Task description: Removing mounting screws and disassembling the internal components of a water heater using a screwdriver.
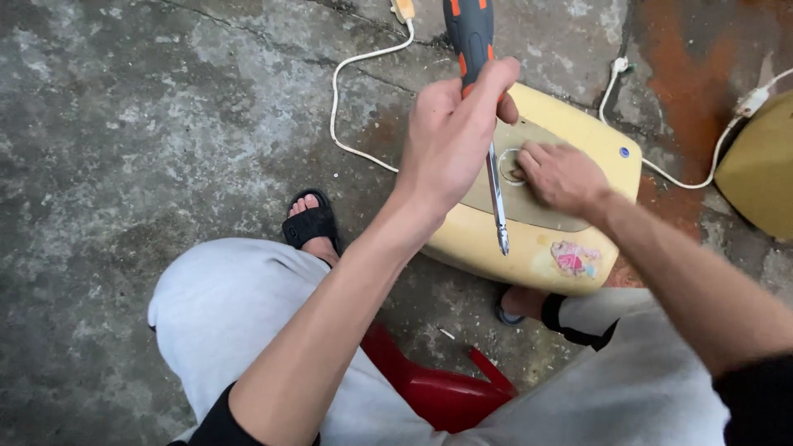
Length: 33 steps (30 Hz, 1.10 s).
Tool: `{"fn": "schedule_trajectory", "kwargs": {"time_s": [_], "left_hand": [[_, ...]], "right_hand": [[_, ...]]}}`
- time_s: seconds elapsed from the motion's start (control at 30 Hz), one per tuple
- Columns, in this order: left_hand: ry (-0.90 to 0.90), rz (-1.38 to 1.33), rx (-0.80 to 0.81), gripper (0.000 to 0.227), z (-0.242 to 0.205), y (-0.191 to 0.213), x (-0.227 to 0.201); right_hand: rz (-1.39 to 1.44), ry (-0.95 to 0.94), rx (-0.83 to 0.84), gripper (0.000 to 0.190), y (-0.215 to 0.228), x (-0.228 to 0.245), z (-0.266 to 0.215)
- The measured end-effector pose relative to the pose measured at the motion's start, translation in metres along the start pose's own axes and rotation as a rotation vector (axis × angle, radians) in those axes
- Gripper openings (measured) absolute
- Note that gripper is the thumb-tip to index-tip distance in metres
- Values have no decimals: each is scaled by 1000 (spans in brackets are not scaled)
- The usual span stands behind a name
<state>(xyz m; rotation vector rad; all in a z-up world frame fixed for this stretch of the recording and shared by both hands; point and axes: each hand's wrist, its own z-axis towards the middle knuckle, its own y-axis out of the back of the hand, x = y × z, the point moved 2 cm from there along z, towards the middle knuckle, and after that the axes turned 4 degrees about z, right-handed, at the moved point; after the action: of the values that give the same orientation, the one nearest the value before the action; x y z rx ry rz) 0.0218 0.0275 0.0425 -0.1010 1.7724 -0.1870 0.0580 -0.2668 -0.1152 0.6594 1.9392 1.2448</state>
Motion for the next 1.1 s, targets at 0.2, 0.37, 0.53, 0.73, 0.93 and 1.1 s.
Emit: {"fn": "schedule_trajectory", "kwargs": {"time_s": [0.2,0.37,0.53,0.73,0.93,1.1], "left_hand": [[-47,-6,0,47,4,-3,-9],[-59,-36,32,47,-3,-11,-16],[-46,-5,38,47,1,-17,-9],[-15,2,-7,46,5,-20,2],[-91,36,-45,45,5,-22,5],[-72,65,-43,46,6,-21,8]], "right_hand": [[-86,270,-63,20,-5,-19,10],[-22,-133,111,28,9,23,-1],[321,-630,184,45,36,57,8],[372,-629,113,23,16,54,4],[103,-434,133,20,9,45,4],[-18,-328,142,20,17,26,4]]}}
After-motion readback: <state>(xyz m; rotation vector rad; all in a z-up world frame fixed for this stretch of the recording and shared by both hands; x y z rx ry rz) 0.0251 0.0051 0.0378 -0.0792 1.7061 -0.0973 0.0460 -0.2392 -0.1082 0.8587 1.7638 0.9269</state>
